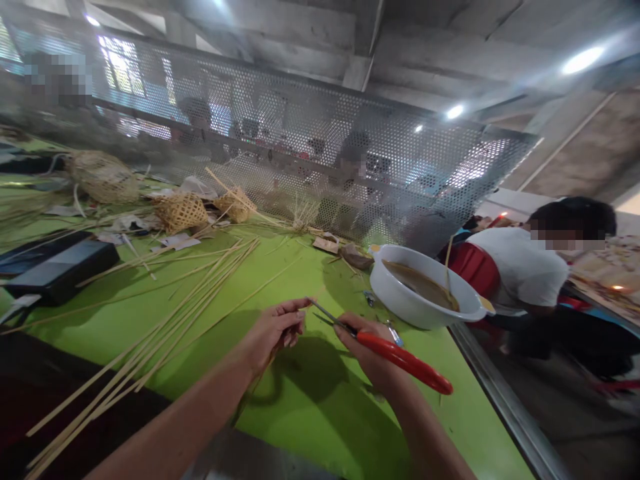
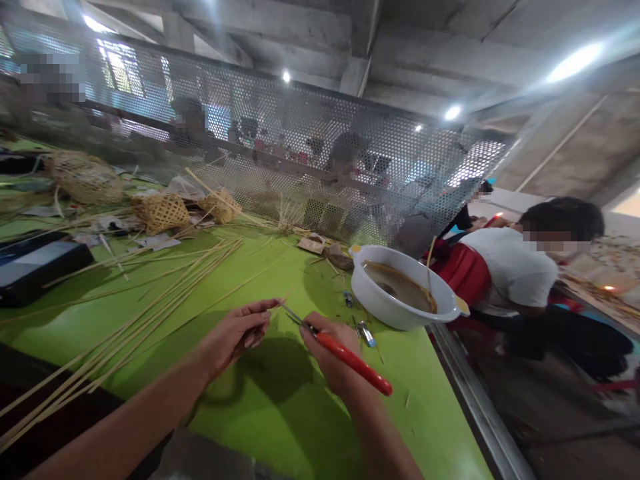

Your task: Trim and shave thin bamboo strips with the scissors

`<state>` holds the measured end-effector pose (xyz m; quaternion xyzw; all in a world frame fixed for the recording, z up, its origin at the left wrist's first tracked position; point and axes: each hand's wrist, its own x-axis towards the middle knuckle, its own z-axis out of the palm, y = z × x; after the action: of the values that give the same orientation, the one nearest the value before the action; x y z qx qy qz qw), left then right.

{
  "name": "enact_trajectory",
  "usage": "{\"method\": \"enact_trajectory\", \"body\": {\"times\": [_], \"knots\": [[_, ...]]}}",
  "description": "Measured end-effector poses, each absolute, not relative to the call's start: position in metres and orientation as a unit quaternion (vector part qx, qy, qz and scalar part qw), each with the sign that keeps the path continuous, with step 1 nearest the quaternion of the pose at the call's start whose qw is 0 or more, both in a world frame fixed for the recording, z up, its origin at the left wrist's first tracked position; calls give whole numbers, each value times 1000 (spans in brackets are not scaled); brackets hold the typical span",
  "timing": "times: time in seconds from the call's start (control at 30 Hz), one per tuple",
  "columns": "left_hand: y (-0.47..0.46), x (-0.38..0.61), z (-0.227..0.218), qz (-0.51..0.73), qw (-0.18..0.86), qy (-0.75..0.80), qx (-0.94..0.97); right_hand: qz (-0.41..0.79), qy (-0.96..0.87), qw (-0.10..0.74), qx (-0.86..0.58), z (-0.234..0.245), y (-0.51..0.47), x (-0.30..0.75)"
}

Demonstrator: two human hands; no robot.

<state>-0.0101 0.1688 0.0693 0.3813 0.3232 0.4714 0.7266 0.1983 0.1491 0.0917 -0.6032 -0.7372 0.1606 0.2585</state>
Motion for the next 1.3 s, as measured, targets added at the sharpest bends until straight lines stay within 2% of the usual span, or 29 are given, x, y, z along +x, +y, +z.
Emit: {"method": "enact_trajectory", "body": {"times": [0.17, 0.33, 0.47, 0.63, 0.8, 0.97, 1.17, 1.3], "knots": [[169, -10, 69, 468, 740, 309, 372, 151, -713, 304, -613, 92, 149, 198], [170, -10, 65, 483, 743, 292, 360, 164, -748, 249, -592, 94, 147, 194], [171, -10, 65, 481, 750, 278, 358, 140, -726, 277, -614, 95, 146, 193], [171, -10, 65, 489, 748, 277, 353, 166, -759, 246, -580, 96, 143, 190], [170, -10, 66, 485, 752, 266, 358, 143, -720, 281, -618, 96, 145, 191], [172, -10, 63, 489, 740, 285, 364, 171, -761, 246, -575, 96, 143, 188], [168, -9, 69, 461, 699, 345, 424, 140, -713, 299, -619, 93, 150, 201], [167, -9, 71, 464, 672, 367, 446, 136, -729, 278, -611, 92, 151, 203]]}}
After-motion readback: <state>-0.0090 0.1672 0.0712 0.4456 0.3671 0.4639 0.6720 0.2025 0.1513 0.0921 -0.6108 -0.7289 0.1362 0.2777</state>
